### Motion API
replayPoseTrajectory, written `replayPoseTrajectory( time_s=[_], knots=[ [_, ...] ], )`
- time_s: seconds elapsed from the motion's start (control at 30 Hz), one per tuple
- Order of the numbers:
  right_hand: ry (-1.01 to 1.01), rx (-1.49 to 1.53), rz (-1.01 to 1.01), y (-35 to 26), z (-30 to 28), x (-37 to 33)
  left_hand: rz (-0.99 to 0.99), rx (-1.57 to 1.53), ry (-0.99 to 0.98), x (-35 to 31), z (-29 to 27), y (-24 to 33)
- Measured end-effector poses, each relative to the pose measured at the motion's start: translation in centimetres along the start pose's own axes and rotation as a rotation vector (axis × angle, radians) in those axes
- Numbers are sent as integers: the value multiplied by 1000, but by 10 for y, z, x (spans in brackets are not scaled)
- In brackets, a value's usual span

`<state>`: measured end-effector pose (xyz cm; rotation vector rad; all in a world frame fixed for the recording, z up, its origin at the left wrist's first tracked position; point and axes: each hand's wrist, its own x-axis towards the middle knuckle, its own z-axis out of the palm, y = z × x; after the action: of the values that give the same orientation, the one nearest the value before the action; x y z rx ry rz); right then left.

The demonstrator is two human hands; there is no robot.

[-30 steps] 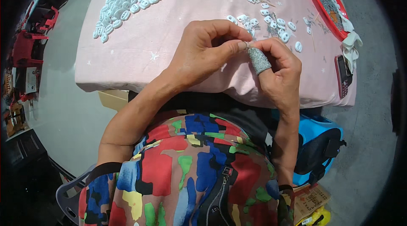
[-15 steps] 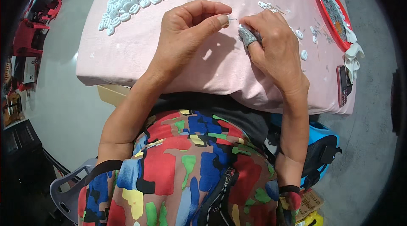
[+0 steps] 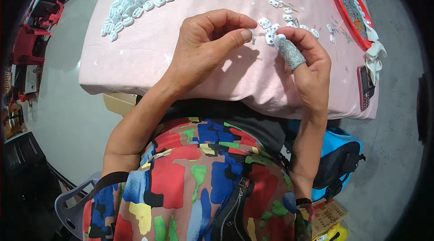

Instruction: The person assembles plastic cord locks by inserting small springs and pressing the plastic components together by hand.

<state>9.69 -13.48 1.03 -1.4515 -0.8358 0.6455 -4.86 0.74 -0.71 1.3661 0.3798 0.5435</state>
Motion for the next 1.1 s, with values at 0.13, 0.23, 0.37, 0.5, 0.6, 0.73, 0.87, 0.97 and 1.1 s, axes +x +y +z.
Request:
replayPoseTrajectory(
  time_s=[0.13,0.23,0.37,0.5,0.6,0.73,0.87,0.97,1.1],
  knots=[
    [-14,70,50,1,-2,-6,10,-22,-43,-1,5,-2],
    [-21,97,78,4,-4,-9,15,-41,-50,-1,6,-4],
    [-28,96,50,5,-1,-10,12,-88,-50,-2,9,-4],
    [-11,180,14,10,0,-13,11,-59,-53,-3,13,-5],
    [-1,185,18,9,0,-15,-7,-83,-45,-3,14,-5],
    [-11,143,-78,11,0,-15,-73,-149,-77,-2,19,-3],
    [-23,117,-113,12,0,-16,-146,-142,-100,-2,21,1],
    [-39,150,-91,12,-1,-16,-92,-152,-111,-2,22,-3],
    [-56,233,-4,12,-4,-16,-67,-163,-109,-3,23,-8]
  ],
)
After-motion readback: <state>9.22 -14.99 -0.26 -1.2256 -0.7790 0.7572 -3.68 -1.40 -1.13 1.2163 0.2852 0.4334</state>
